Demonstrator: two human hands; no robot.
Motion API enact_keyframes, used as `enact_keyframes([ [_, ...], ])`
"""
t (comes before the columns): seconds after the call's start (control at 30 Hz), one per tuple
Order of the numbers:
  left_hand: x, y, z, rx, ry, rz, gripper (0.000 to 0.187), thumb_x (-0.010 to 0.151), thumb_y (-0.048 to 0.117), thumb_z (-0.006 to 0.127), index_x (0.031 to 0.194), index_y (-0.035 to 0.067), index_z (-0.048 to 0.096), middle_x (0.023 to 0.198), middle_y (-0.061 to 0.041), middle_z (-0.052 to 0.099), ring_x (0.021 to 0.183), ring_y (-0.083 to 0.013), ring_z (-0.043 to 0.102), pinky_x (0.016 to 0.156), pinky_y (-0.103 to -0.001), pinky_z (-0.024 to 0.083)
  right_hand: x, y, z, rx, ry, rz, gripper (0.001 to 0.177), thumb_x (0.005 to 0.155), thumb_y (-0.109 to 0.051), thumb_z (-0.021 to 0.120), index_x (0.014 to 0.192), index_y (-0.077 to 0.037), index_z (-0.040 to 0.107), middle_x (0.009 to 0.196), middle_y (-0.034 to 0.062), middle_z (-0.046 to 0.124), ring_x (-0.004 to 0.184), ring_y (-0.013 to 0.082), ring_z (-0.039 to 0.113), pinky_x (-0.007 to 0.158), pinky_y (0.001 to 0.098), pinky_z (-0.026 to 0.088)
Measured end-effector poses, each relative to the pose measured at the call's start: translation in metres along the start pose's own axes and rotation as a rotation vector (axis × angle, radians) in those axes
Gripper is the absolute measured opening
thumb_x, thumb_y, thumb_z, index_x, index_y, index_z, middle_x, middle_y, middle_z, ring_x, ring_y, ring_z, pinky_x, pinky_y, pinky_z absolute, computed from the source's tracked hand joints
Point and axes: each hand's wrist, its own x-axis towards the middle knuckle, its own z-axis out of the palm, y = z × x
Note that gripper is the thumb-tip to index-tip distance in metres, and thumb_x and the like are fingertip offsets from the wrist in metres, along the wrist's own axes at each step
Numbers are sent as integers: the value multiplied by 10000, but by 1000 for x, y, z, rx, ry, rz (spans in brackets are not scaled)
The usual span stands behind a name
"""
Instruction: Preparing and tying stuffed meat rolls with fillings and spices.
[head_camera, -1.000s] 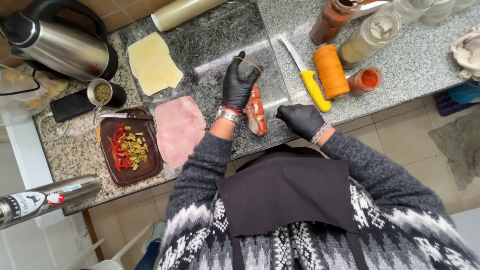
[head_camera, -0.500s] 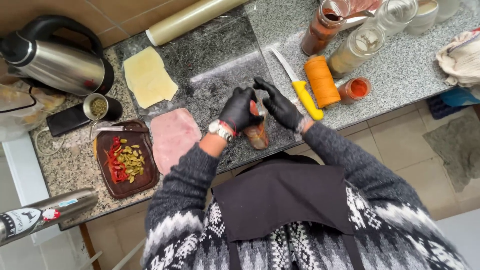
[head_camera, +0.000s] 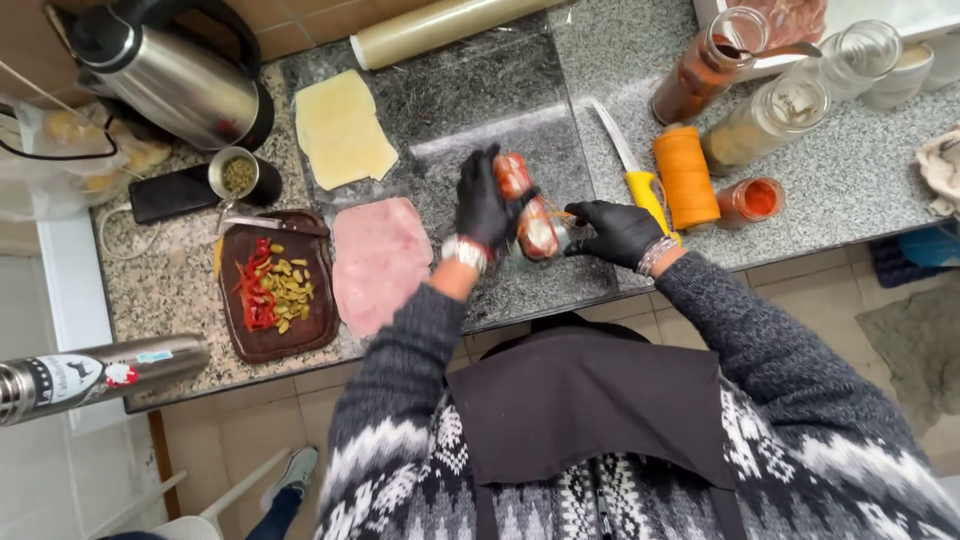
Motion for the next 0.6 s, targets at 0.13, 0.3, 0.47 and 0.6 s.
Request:
enact_keyframes([
  [0.13, -56, 10, 12, -164, -125, -120, 1101, 535, 463, 983, 1442, 199, 418, 1404, -216, 453, 1371, -441, 477, 1181, -562, 393, 2, -18, -6, 14, 76, -86, 977, 699, -642, 813, 1531, -296, 435, 1296, 28, 661, 1200, 323, 648, 943, 530, 562],
  [0.3, -76, -11, 42, -366, -25, -264, 1009, 534, 270, 1028, 1336, 262, 417, 1405, -133, 397, 1319, -391, 538, 1120, -458, 527, 12, -49, 3, 279, -129, -87, 1293, 641, -375, 958, 1642, -243, 151, 1387, 208, 596, 1265, 466, 572, 1080, 617, 473],
  [0.47, -66, -16, 42, -714, 127, -179, 979, 539, 123, 1029, 1309, 142, 425, 1282, -200, 531, 1191, -440, 617, 996, -464, 571, 25, -23, 21, 246, -117, -51, 983, 804, -443, 832, 1597, -277, 276, 1058, 70, 752, 1091, 377, 689, 934, 546, 545],
  [0.6, -62, -20, 29, -842, 9, -145, 911, 546, 28, 983, 1304, 153, 493, 1242, -190, 640, 1219, -370, 624, 1001, -431, 563, 9, -29, -25, 61, 86, -157, 884, 762, -369, 853, 1534, -314, 426, 972, 9, 742, 1017, 312, 704, 873, 504, 574],
])
